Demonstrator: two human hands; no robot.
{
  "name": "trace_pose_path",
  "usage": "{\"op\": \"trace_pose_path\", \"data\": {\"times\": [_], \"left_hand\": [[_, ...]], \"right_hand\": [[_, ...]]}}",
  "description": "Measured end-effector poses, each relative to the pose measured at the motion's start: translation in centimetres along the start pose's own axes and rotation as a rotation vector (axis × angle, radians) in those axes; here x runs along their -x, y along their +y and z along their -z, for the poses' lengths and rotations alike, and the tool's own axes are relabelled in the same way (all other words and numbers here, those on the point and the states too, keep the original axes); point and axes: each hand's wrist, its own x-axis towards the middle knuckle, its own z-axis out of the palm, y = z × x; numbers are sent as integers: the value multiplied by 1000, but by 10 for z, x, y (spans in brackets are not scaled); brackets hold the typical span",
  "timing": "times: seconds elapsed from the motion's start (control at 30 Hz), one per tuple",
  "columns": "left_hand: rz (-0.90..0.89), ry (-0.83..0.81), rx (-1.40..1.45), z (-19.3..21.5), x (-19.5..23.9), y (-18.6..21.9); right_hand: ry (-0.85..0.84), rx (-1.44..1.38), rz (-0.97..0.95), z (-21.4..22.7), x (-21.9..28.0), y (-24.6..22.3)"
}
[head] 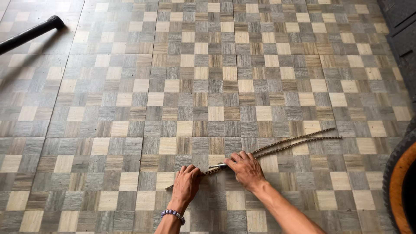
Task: The person scrubs a bicycle chain laid out on a tiled floor using a wire brush. They repeatedly move the brush along the chain's length to remove dirt. The person then moves to a workbench, picks up the chain, and places it into a metal tray containing liquid.
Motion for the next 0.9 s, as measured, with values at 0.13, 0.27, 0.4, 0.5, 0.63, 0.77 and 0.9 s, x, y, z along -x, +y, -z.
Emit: {"op": "trace_pose_path", "data": {"times": [0.13,0.27,0.4,0.5,0.63,0.77,0.9], "left_hand": [[-36,60,24,-1,6,-7],[-19,48,-11,-1,1,-4],[-9,41,-26,-6,7,-2],[45,-13,-43,-3,1,-2],[4,28,-33,-6,5,-5],[41,-24,-61,-3,0,-3],[-18,21,-80,2,-2,3]], "right_hand": [[-39,-19,-121,3,28,65],[-109,205,-376,51,40,136],[-87,64,-364,49,28,63],[8,-65,-99,22,11,-11],[0,-160,-190,12,24,16],[-43,189,-277,49,53,119],[35,176,-293,49,42,106]]}}
